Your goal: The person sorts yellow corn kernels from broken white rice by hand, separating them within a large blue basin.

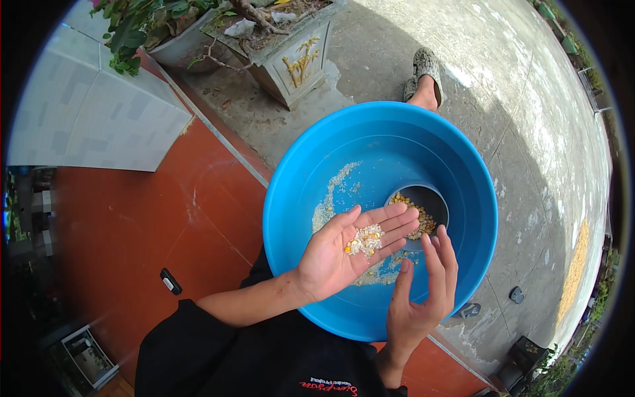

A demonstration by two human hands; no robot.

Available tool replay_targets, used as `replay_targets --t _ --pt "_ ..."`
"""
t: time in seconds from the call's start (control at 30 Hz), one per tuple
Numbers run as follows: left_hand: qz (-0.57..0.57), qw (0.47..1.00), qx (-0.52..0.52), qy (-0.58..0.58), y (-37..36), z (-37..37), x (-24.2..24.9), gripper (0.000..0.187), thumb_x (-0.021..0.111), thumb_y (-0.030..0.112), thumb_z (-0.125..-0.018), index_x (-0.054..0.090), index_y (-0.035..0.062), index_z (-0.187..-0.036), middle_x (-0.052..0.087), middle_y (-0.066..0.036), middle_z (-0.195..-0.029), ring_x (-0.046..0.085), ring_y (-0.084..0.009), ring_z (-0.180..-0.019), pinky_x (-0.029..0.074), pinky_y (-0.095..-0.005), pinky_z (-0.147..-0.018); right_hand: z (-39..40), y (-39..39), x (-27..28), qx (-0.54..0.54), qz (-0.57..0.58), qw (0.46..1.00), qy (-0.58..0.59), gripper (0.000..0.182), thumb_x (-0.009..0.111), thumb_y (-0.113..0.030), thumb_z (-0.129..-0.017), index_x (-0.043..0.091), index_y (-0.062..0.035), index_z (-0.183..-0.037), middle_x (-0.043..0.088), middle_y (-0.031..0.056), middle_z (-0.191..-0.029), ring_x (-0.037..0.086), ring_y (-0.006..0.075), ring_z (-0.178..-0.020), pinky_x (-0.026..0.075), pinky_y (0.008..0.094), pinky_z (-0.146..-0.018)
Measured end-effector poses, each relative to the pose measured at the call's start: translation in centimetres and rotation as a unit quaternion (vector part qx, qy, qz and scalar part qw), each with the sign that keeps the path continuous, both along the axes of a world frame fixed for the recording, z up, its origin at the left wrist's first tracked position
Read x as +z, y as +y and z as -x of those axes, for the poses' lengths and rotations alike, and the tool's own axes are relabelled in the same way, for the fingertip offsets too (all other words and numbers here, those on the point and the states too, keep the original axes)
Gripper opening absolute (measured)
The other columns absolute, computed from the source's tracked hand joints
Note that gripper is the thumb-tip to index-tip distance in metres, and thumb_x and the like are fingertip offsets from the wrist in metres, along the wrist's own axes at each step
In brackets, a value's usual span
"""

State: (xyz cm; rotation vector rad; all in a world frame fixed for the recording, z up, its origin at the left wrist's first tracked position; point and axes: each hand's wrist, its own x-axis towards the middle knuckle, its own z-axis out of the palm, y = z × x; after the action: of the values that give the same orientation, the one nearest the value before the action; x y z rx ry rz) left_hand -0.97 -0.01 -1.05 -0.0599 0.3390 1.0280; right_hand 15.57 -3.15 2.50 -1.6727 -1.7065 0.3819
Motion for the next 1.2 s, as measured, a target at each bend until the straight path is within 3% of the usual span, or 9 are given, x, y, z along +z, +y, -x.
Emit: replay_targets --t 0.17,0.27,0.47,0.6,0.7,0.83,0.93,1.03,1.2 --pt "-0.025 0.999 -0.003 -0.024 -0.4 -0.5 -0.3 0.073 0.030 0.044 -0.123 0.027 -0.0066 -0.175 0.033 -0.023 -0.183 0.030 -0.0352 -0.171 0.023 -0.0481 -0.143 0.8 -0.5 -0.1 0.093 -0.011 0.994 -0.049 0.030 0.090 0.005 -0.077 0.083 -0.0093 -0.103 0.061 0.0199 -0.162 0.059 0.0414 -0.149 0.050 0.0501 -0.120" --pt "-0.038 0.999 -0.005 -0.029 -0.5 -0.9 -0.6 0.074 0.028 0.045 -0.123 0.025 -0.0065 -0.176 0.032 -0.022 -0.183 0.029 -0.0348 -0.172 0.021 -0.0478 -0.143 0.7 -0.4 -0.3 0.101 0.005 0.992 -0.079 0.033 0.092 0.001 -0.078 0.082 -0.0105 -0.108 0.057 0.0233 -0.163 0.055 0.0467 -0.150 0.047 0.0562 -0.122" --pt "-0.027 0.998 -0.002 -0.052 -0.7 -1.0 -0.8 0.073 0.027 0.045 -0.123 0.025 -0.0058 -0.176 0.032 -0.020 -0.184 0.027 -0.0326 -0.172 0.020 -0.0470 -0.143 0.7 -0.8 -0.5 0.098 0.019 0.994 -0.042 0.029 0.089 0.003 -0.078 0.077 -0.0074 -0.102 0.055 0.0232 -0.165 0.053 0.0473 -0.153 0.046 0.0573 -0.123" --pt "-0.007 0.998 -0.003 -0.068 -0.7 -0.9 -0.7 0.071 0.027 0.044 -0.124 0.026 -0.0050 -0.176 0.033 -0.019 -0.184 0.028 -0.0314 -0.172 0.023 -0.0460 -0.143 0.2 -1.0 -0.4 0.078 -0.020 0.996 -0.038 0.028 0.084 0.010 -0.079 0.075 -0.0037 -0.102 0.077 0.0155 -0.128 0.073 0.0356 -0.120 0.056 0.0484 -0.107" --pt "0.007 0.998 -0.003 -0.062 -0.8 -0.7 -0.5 0.070 0.028 0.042 -0.124 0.028 -0.0048 -0.176 0.033 -0.019 -0.184 0.028 -0.0311 -0.172 0.025 -0.0456 -0.142 -0.3 -0.8 -0.5 0.048 -0.044 0.998 -0.026 0.023 0.081 0.009 -0.086 0.073 -0.0020 -0.105 0.078 0.0115 -0.111 0.073 0.0287 -0.102 0.057 0.0437 -0.100" --pt "0.013 0.998 0.004 -0.067 -0.9 -0.6 -0.9 0.068 0.028 0.041 -0.124 0.029 -0.0048 -0.176 0.033 -0.018 -0.184 0.029 -0.0309 -0.172 0.028 -0.0450 -0.141 0.0 -0.2 -0.1 -0.100 0.023 0.994 0.033 0.035 0.077 0.013 -0.090 0.074 0.0016 -0.123 0.076 0.0130 -0.119 0.071 0.0254 -0.098 0.057 0.0384 -0.091" --pt "0.004 0.997 0.001 -0.071 -0.9 -0.8 -0.8 0.070 0.028 0.042 -0.124 0.028 -0.0041 -0.176 0.032 -0.019 -0.184 0.028 -0.0313 -0.172 0.028 -0.0454 -0.141 0.9 0.3 -0.3 -0.074 -0.022 0.997 0.023 0.042 0.080 0.011 -0.089 0.076 0.0005 -0.130 0.076 0.0130 -0.120 0.070 0.0269 -0.102 0.057 0.0414 -0.090" --pt "-0.018 0.998 -0.013 -0.058 -0.9 -0.7 -0.9 0.074 0.029 0.046 -0.123 0.024 -0.0036 -0.178 0.029 -0.019 -0.186 0.025 -0.0316 -0.173 0.024 -0.0459 -0.141 0.4 -0.3 -0.8 0.038 -0.019 0.999 -0.024 0.042 0.082 0.009 -0.088 0.079 -0.0032 -0.128 0.076 0.0120 -0.121 0.069 0.0286 -0.105 0.056 0.0422 -0.089" --pt "-0.041 0.998 -0.027 -0.046 -0.9 -0.5 -0.8 0.081 0.031 0.053 -0.122 0.019 -0.0032 -0.179 0.022 -0.019 -0.188 0.018 -0.0314 -0.175 0.017 -0.0454 -0.142 0.6 -0.4 -0.8 0.059 -0.009 0.998 -0.015 0.036 0.086 0.005 -0.087 0.083 -0.0075 -0.120 0.074 0.0097 -0.115 0.068 0.0278 -0.101 0.053 0.0408 -0.085"
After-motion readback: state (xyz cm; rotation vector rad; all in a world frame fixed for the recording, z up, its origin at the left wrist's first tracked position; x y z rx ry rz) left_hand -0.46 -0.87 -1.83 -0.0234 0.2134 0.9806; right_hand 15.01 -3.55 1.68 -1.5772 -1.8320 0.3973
